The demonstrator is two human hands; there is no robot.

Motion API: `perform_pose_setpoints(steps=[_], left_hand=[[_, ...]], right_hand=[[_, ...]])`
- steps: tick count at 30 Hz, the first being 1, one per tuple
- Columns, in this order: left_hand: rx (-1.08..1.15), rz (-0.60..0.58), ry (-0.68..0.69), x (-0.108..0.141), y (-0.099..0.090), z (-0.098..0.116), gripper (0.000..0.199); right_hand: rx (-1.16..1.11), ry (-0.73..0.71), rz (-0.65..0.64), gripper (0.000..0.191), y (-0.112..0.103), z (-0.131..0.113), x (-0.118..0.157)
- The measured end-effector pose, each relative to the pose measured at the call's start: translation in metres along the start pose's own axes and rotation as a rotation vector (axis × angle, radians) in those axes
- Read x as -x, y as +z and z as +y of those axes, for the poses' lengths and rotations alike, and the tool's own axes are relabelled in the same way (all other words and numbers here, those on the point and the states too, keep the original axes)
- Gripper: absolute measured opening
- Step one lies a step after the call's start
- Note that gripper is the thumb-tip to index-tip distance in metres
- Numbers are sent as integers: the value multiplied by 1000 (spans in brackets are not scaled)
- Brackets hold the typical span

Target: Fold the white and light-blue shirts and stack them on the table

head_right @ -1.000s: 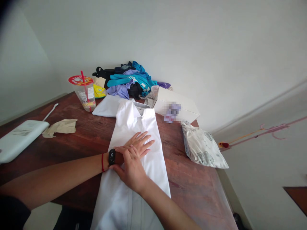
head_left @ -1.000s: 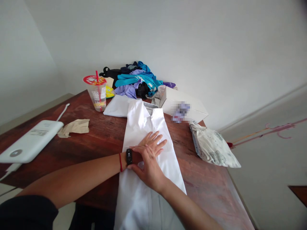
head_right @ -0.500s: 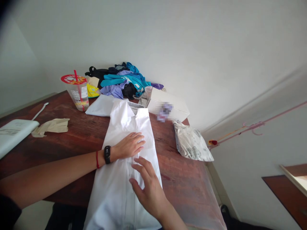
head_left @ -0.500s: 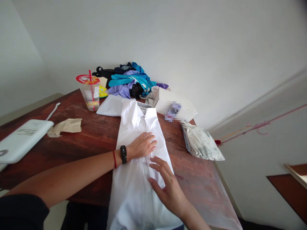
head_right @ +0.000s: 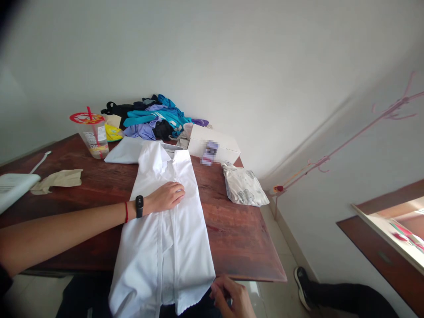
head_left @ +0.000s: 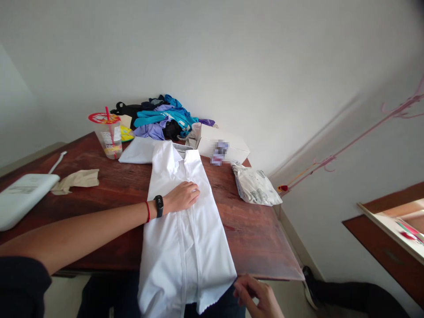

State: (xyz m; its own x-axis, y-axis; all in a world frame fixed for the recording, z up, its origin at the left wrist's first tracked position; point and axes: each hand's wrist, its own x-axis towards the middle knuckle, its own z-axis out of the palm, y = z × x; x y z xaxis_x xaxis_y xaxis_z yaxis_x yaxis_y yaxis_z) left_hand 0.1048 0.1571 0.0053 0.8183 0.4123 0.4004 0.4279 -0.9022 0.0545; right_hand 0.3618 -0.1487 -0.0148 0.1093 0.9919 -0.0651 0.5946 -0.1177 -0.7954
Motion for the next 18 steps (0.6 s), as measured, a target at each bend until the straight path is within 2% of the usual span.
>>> perform_pose_setpoints(steps=[3, 8, 13, 18], left_hand=[[-36, -5, 3, 0, -1, 2, 17], [-111, -17, -9, 0, -1, 6, 18], [-167, -25, -14, 0, -1, 10, 18], [-208, -26, -15, 0, -2, 11, 19]], right_hand=[[30, -43, -47, 55, 5, 11, 7], [28, -131, -51, 52, 10, 17, 15], [14, -148, -45, 48, 9, 20, 16], [-30, -146, -99, 52, 20, 24, 14]])
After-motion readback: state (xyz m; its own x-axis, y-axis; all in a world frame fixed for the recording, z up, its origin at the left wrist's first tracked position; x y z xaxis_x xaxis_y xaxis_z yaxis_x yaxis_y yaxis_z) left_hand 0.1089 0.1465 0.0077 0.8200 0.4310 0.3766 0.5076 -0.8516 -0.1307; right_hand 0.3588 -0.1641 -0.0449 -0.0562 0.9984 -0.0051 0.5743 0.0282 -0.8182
